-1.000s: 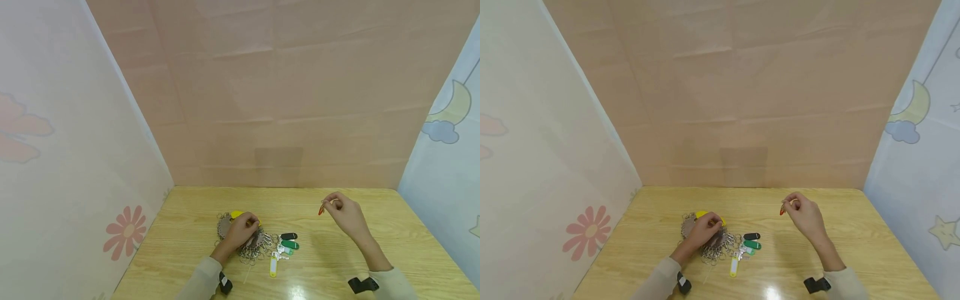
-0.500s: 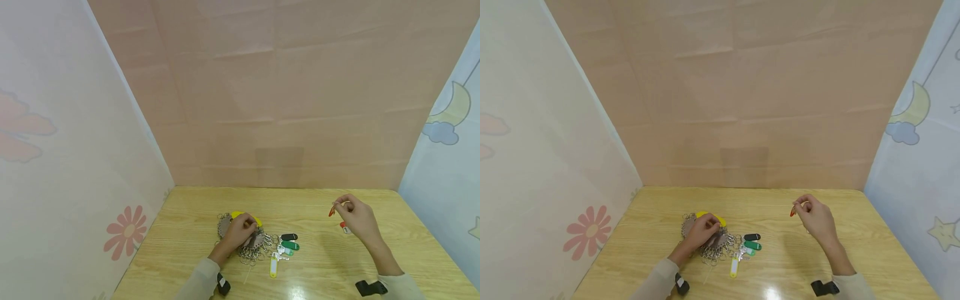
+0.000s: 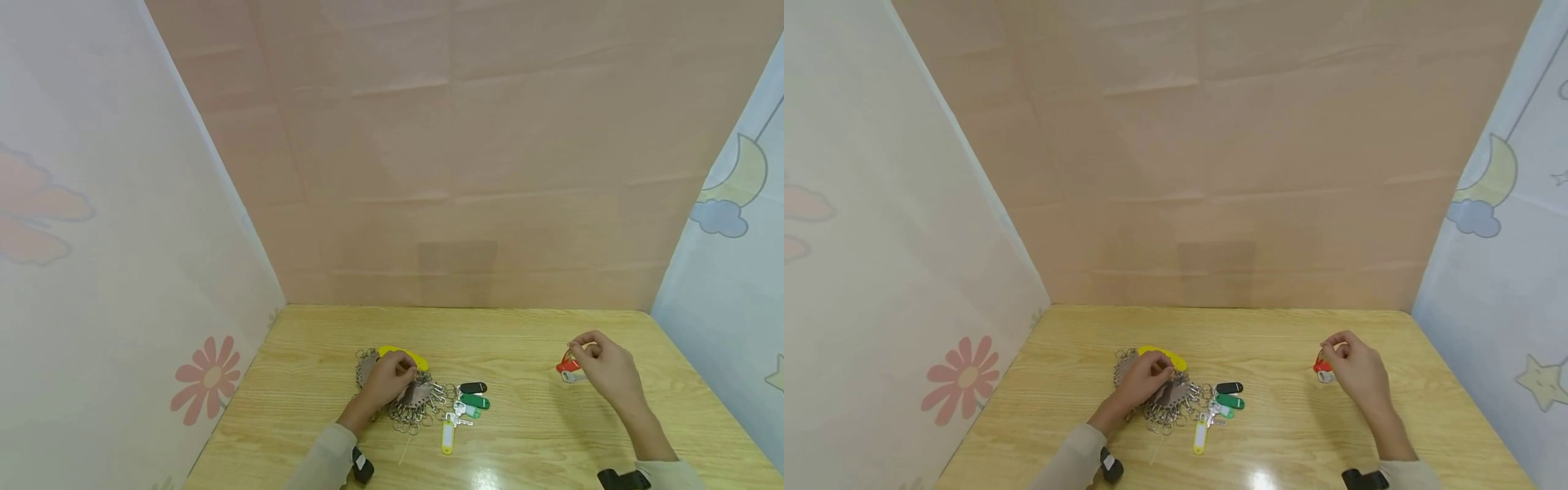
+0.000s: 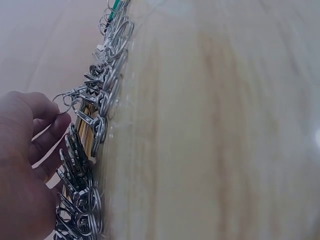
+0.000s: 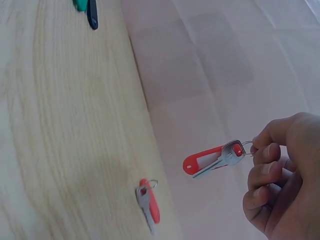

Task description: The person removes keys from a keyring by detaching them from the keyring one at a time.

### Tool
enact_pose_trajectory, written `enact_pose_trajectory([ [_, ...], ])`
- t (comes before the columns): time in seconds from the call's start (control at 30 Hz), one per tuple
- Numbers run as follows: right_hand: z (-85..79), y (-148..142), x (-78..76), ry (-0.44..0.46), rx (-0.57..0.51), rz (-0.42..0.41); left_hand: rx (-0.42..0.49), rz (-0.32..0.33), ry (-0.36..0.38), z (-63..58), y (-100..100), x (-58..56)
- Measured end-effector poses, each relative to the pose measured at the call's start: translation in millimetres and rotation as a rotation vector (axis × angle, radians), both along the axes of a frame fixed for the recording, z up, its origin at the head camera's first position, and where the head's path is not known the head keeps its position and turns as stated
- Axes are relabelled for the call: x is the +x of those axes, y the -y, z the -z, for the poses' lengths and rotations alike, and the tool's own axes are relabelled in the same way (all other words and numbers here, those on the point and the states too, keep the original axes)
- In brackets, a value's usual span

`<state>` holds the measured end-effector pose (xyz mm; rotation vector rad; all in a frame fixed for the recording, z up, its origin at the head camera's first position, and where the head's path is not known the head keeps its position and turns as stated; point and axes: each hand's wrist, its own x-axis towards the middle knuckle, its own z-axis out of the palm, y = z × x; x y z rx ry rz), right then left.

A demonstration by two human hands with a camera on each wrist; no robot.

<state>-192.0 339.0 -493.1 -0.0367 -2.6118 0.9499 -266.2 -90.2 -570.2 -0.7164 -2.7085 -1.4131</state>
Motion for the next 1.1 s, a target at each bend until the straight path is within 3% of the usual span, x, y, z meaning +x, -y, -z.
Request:
enact_pose_trajectory([
  [0.27,10.9,-16,1.4,0.026,0.021,0.029,-0.037,0.010,-0.011,-1.1,1,-1.0],
  [0.63,29.2,-32,-1.1,0.140,0.030,0.073,-0.090,-0.004,-0.032,-1.7,0,-0.6],
  [1.1,40.8,-38,-2.6,0.203,0.018,0.084,-0.081,0.012,-0.020,-1.1,1,-0.9],
])
